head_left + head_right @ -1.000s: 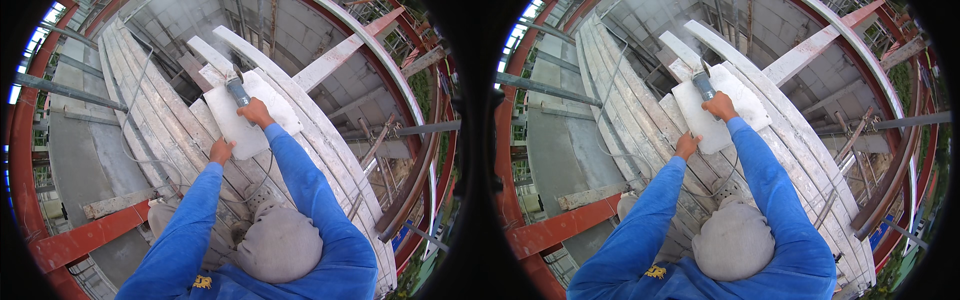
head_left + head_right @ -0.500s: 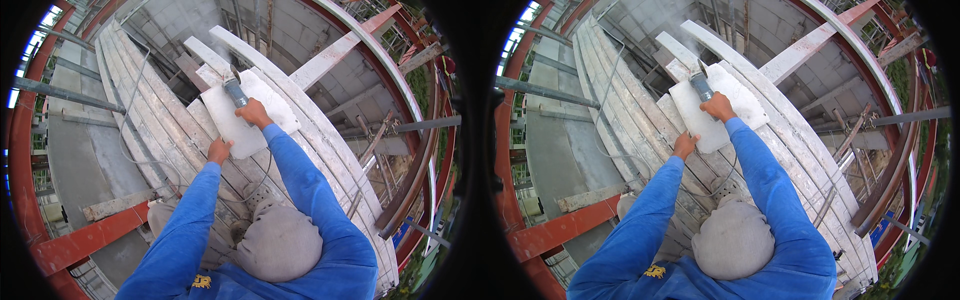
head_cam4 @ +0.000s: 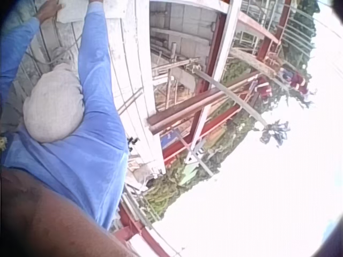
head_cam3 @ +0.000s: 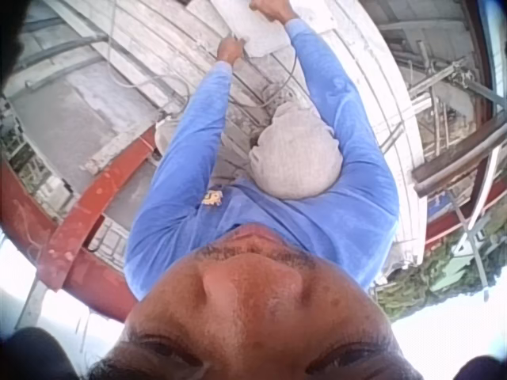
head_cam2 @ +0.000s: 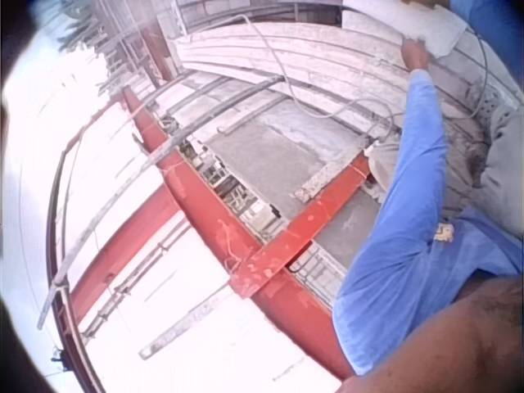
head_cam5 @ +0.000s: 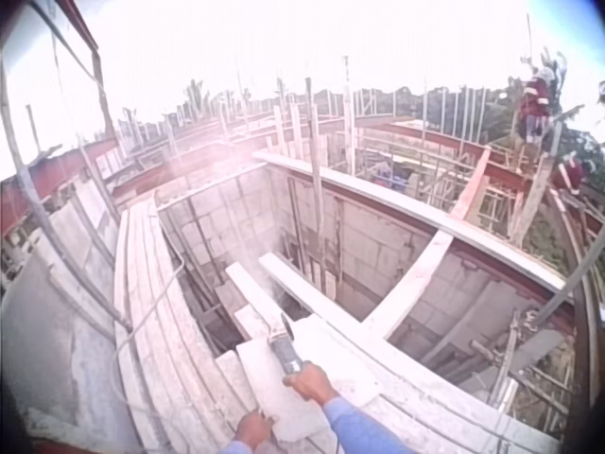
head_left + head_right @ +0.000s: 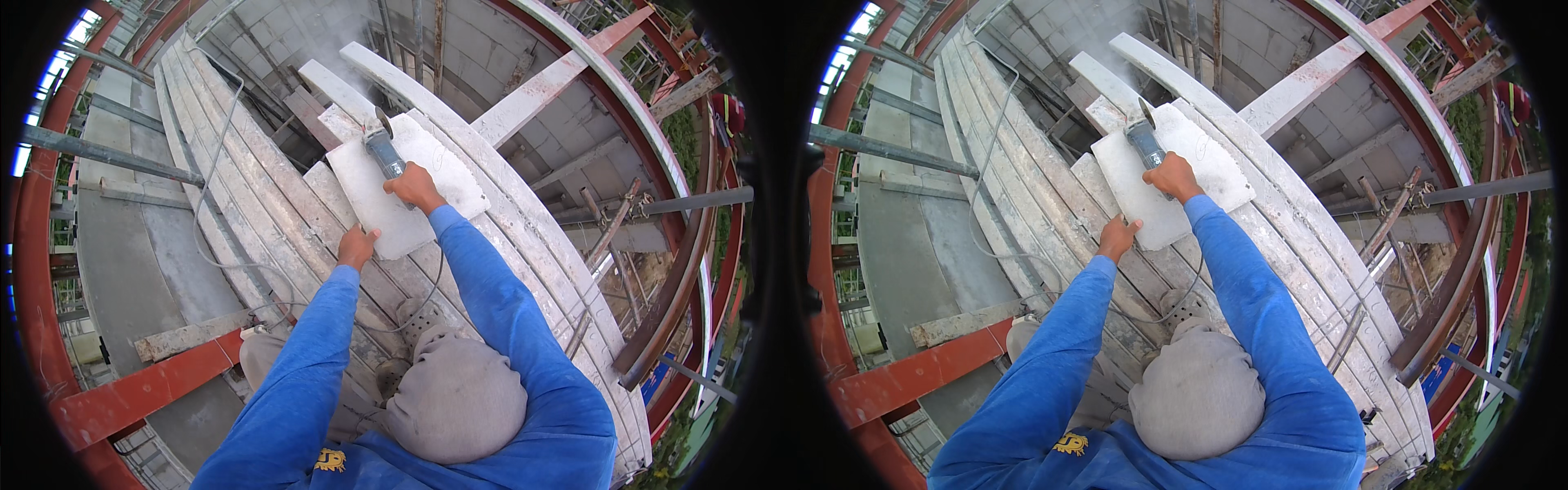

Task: The person measures a white tile with a tape measure and marks it with a pencil, then uses an angle grinder to cut the tile along the marked line. The person repositions the tile and continues cutting to complete the shape.

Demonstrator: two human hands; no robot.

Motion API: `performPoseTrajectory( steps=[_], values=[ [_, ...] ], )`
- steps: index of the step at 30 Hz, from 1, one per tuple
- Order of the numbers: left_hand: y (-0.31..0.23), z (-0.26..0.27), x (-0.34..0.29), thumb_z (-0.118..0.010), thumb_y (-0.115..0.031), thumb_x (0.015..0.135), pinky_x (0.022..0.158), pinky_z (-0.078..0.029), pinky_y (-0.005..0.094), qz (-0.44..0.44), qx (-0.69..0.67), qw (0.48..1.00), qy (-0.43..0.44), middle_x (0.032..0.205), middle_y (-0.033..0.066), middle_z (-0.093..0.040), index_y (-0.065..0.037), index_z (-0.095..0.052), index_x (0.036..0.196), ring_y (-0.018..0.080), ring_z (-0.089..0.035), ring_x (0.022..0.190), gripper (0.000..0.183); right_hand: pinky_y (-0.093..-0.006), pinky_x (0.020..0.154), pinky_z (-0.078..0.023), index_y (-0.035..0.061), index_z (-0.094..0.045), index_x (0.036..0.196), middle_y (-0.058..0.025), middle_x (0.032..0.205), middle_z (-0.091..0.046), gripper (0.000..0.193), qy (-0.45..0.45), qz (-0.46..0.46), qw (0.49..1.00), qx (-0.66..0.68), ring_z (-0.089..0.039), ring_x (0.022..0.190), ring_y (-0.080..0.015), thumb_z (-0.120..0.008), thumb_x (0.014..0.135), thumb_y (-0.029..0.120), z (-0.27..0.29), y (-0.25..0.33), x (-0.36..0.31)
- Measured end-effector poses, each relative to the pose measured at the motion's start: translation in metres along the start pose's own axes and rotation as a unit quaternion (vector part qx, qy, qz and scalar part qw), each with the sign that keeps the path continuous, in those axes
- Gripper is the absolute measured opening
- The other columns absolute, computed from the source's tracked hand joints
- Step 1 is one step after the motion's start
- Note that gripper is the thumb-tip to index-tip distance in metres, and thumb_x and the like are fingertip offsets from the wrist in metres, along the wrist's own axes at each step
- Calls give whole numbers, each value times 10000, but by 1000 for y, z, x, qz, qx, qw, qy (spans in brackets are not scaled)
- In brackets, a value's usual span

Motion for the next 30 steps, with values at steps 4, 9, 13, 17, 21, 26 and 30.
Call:
performPoseTrajectory(
  steps=[4, 9, 13, 17, 21, 26, 30],
  values=[
    [-4, -2, -2, -781, -425, 971, 1018, -540, 528, -10, -19, 1000, -2, 1240, 291, -749, 15, -700, 1320, 473, -703, 1186, 568, -443, 917, -624, -147, -719, 1156, -348, 1116, -763, 696, 2, -3, 1000, -1, -781, 1038, -441, -844, 701, 366, 0, -3, 2],
    [-3, -1, -3, -755, -483, 978, 1044, -524, 515, 0, -2, 1000, 6, 1265, 324, -728, 75, -677, 1329, 488, -678, 1226, 664, -444, 917, -624, -147, -711, 1167, -349, 1114, -763, 700, 2, -4, 1000, 9, -781, 1036, -443, -840, 701, 359, -2, -7, -1],
    [-3, -1, -3, -739, -526, 983, 1051, -519, 519, -2, 17, 1000, -1, 1266, 345, -718, 109, -672, 1316, 498, -671, 1233, 720, -440, 886, -620, -136, -722, 1151, -334, 1090, -769, 730, -13, -4, 1000, 11, -783, 1000, -434, -859, 666, 393, -3, -10, -2],
    [-3, -1, -4, -734, -530, 988, 1045, -523, 519, -12, 17, 1000, -11, 1254, 343, -723, 110, -678, 1309, 495, -678, 1222, 718, -440, 903, -622, -138, -714, 1162, -339, 1106, -766, 723, -9, -4, 1000, 10, -781, 1019, -437, -852, 678, 381, -3, -10, -3],
    [-1, -2, -4, -728, -527, 993, 1037, -529, 515, 2, 8, 1000, 5, 1239, 342, -730, 114, -679, 1307, 491, -689, 1205, 716, -444, 914, -624, -142, -712, 1159, -347, 1109, -764, 690, -7, 0, 1000, 13, -781, 1034, -447, -845, 698, 354, -2, -7, -4],
    [-5, -1, -5, -727, -524, 993, 1040, -528, 513, 4, 16, 1000, 3, 1244, 342, -728, 116, -678, 1311, 488, -689, 1208, 716, -443, 913, -623, -140, -715, 1155, -348, 1108, -764, 690, -5, -4, 1000, 12, -781, 1033, -444, -849, 695, 357, 0, -8, -4],
    [-4, 1, -6, -727, -531, 989, 1055, -521, 509, 8, 28, 1000, -1, 1263, 345, -720, 124, -671, 1324, 485, -677, 1232, 738, -443, 915, -621, -145, -708, 1167, -349, 1116, -761, 703, 1, -5, 1000, 16, -779, 1035, -444, -847, 697, 358, -2, -8, -9]
  ],
)
Point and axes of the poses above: each hand's wrist, its own x-axis towards the middle knuckle, its own z-axis out of the back of the hand, y = z × x, the point moved 8 cm from there along x, towards the middle knuckle
